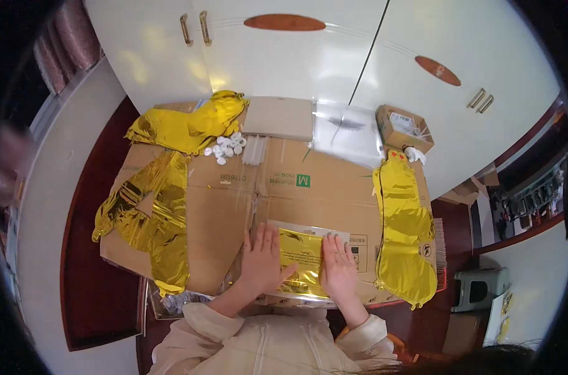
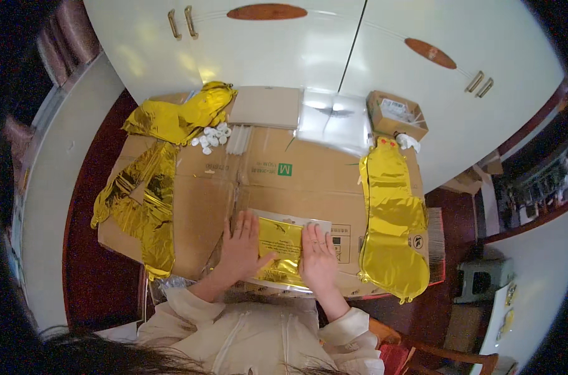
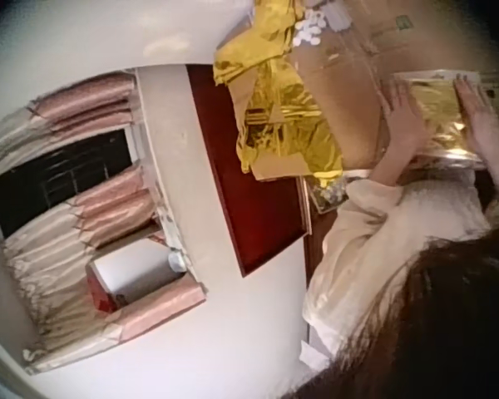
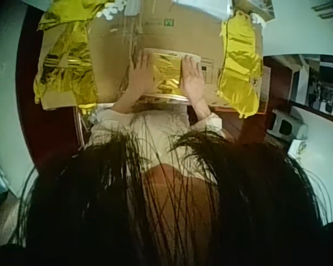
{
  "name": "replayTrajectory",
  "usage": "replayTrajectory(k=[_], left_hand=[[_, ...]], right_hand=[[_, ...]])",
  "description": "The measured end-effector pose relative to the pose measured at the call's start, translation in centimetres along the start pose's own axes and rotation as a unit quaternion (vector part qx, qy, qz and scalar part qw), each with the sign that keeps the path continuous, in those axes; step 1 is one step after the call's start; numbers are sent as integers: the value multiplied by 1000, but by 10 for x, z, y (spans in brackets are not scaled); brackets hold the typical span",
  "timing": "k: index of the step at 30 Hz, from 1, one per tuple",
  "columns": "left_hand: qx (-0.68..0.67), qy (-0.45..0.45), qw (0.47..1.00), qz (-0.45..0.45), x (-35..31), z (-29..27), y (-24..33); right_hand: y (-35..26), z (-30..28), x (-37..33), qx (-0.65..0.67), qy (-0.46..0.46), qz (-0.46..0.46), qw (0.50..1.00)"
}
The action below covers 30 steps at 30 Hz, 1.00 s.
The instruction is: Folding and preparing large gold foil decorations for packaging.
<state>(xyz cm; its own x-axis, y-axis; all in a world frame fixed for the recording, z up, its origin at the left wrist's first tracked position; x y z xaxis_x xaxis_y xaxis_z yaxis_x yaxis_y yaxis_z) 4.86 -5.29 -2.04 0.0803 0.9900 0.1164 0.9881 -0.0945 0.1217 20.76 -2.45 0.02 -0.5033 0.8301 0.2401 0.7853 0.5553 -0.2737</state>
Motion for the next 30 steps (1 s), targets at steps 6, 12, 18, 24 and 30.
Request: replayTrajectory(k=[6, 12, 18, 24, 30], left_hand=[[-181, 21, 978, -106, 14, -4, -47], [-491, 59, 859, -134, 42, 0, -56], [-636, -51, 753, -162, 44, -8, -53], [-786, 75, 606, -101, 39, -39, -69], [-768, 127, 626, 48, 18, -95, -63]], right_hand=[[27, -10, 4, -46, 38, 90, 994], [41, -1, 4, 267, 148, 113, 946], [50, -3, -3, 377, 145, 200, 893], [66, -62, -18, 565, 299, 178, 748], [36, -102, -3, 430, 228, 43, 873]])
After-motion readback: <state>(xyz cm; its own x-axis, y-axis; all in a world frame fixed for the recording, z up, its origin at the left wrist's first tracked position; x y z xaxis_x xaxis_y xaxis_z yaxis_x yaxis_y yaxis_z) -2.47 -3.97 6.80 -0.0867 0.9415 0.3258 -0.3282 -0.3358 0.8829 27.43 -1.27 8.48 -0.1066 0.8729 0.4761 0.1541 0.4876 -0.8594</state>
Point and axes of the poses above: each hand's wrist, its own x-axis towards the middle knuckle, its own z-axis out of the palm, y = z × x, the point moved 9 cm from there along x, towards the middle knuckle
